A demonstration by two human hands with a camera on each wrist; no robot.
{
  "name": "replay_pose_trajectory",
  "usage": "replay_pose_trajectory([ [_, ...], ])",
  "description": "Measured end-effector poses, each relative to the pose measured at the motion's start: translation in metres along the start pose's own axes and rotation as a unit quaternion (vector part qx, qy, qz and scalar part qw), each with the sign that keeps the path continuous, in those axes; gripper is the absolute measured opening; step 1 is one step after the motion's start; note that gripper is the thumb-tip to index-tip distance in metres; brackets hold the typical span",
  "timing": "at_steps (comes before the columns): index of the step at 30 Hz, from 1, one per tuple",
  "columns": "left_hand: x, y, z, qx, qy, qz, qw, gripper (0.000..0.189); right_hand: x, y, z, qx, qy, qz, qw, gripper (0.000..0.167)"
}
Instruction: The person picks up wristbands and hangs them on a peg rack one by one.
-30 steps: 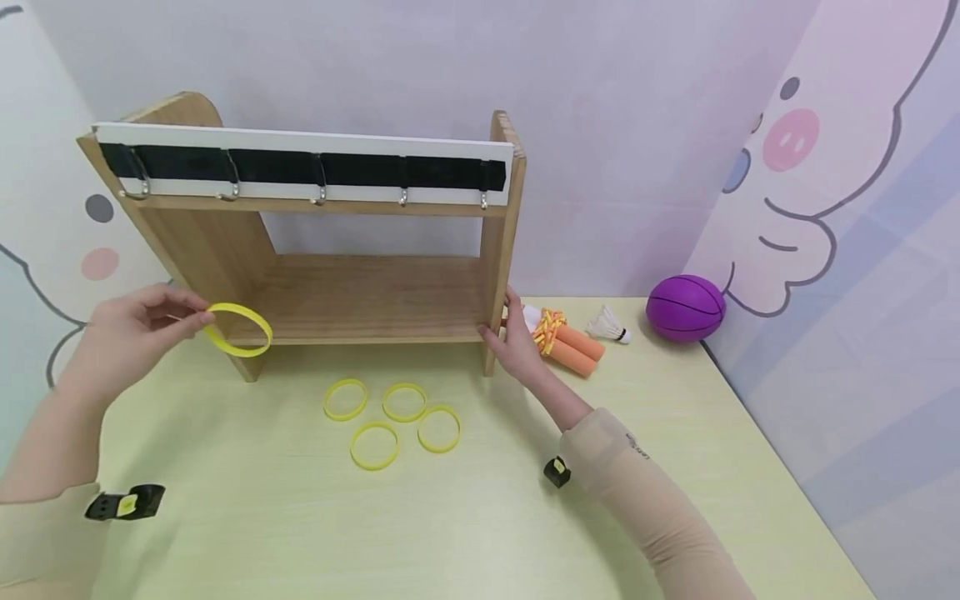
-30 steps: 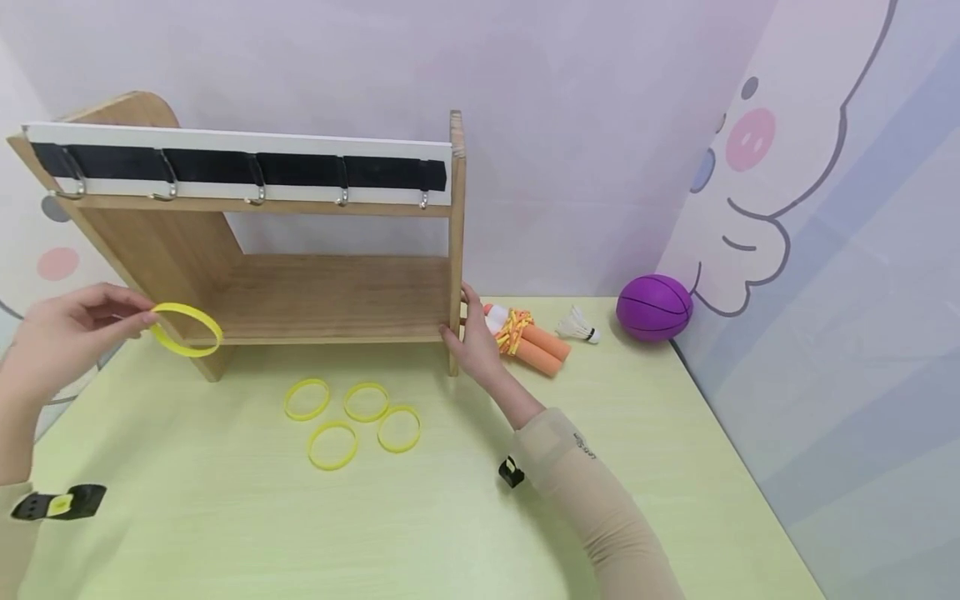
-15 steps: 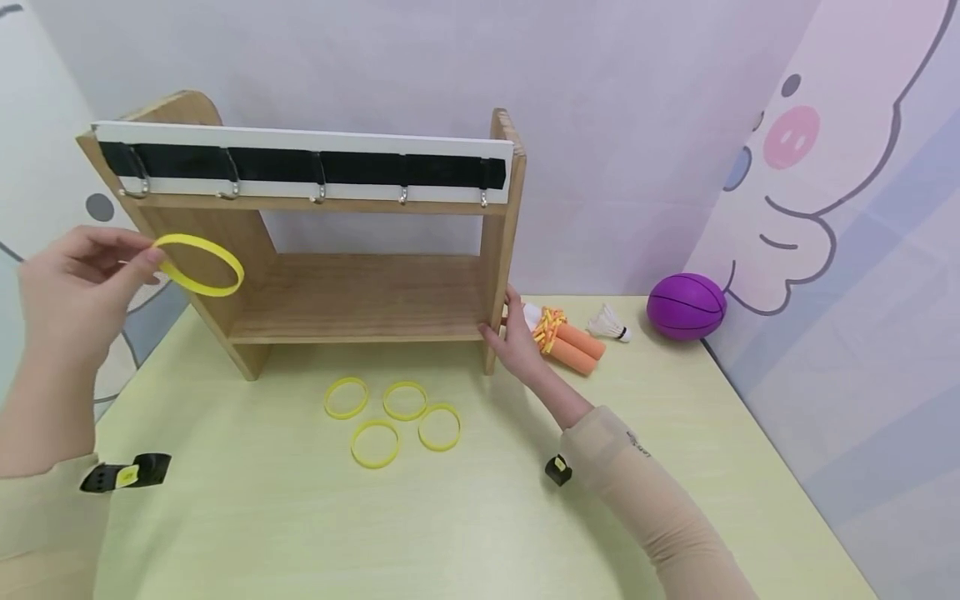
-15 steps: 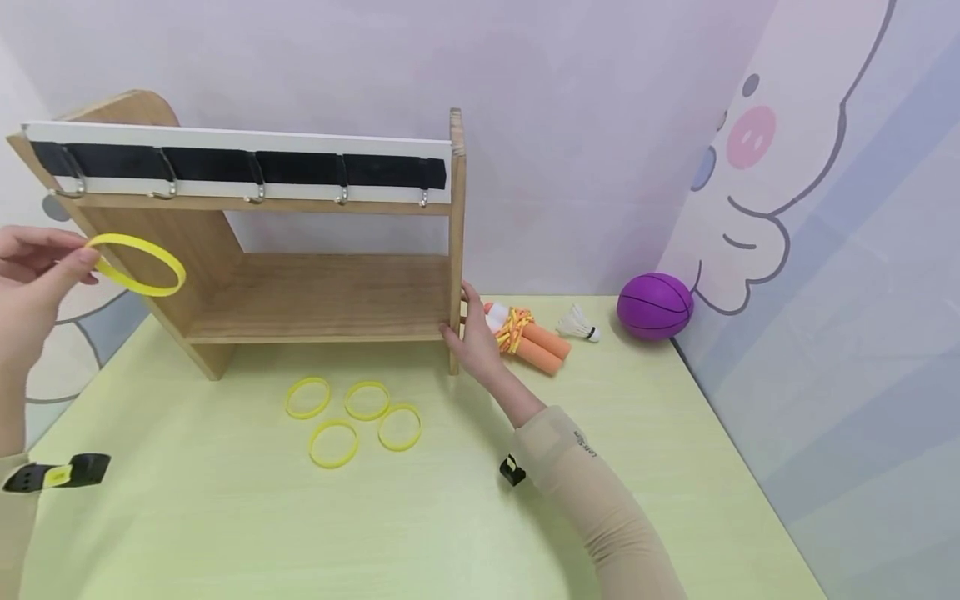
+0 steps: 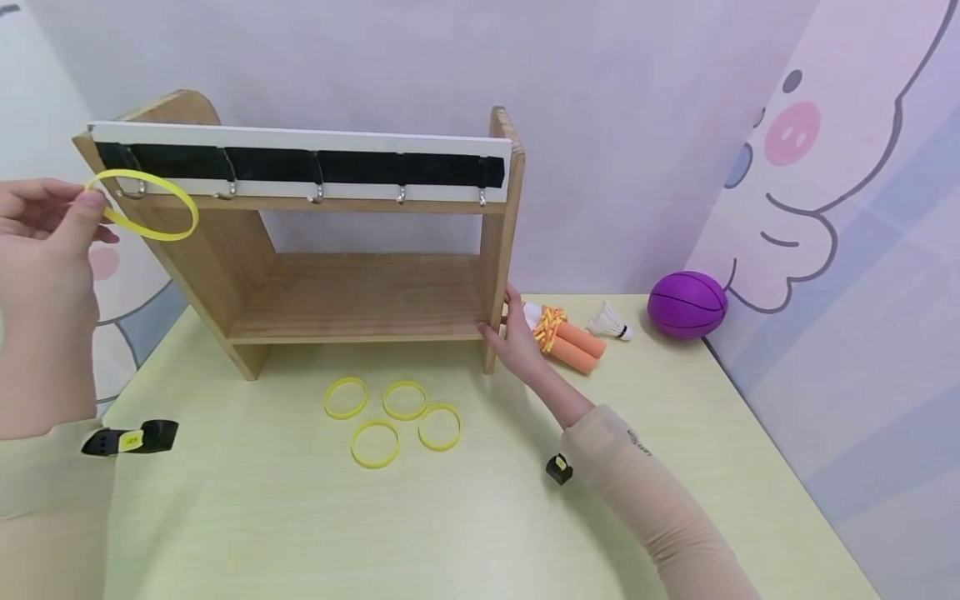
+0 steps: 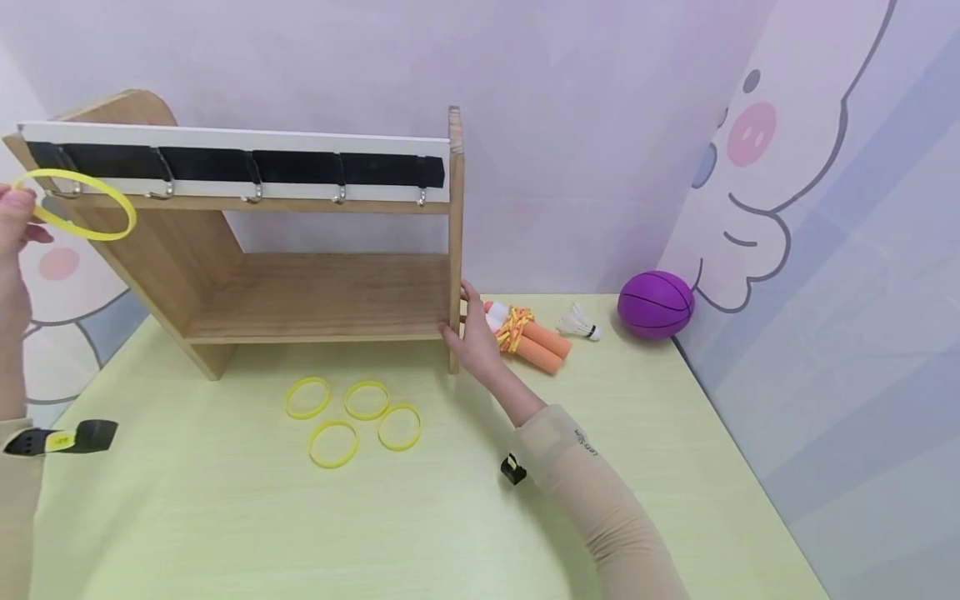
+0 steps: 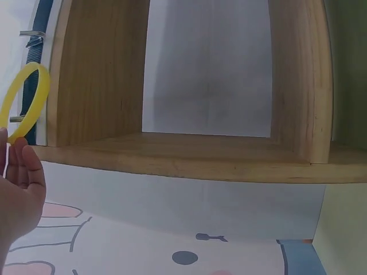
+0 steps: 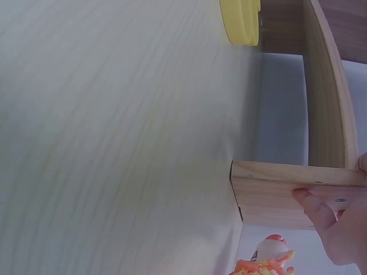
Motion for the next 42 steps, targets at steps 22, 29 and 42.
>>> replay_pose_trajectory([
  [22, -0.013, 0.037, 0.000, -0.035, -0.007, -0.025, 0.9991, 0.043, 0.001, -0.001, 0.000, 0.007, 0.004, -0.004, 1.0000, 0.077],
  [29, -0.016, 0.028, -0.007, -0.014, -0.029, -0.029, 0.9991, 0.039, 0.001, -0.001, 0.001, 0.003, 0.002, -0.006, 1.0000, 0.076],
  [42, 0.002, 0.006, -0.034, 0.061, -0.005, 0.083, 0.9947, 0.020, -0.001, 0.000, 0.001, -0.001, -0.002, -0.004, 1.0000, 0.075],
])
Point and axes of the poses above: each hand's wrist, its own z-axis towards the middle knuckle, its own x-axis out of the palm, y = z × x, the point moved 9 cm from there along z, towards the middle knuckle, and after that the axes turned 1 degree about z, right-handed, at the moved point
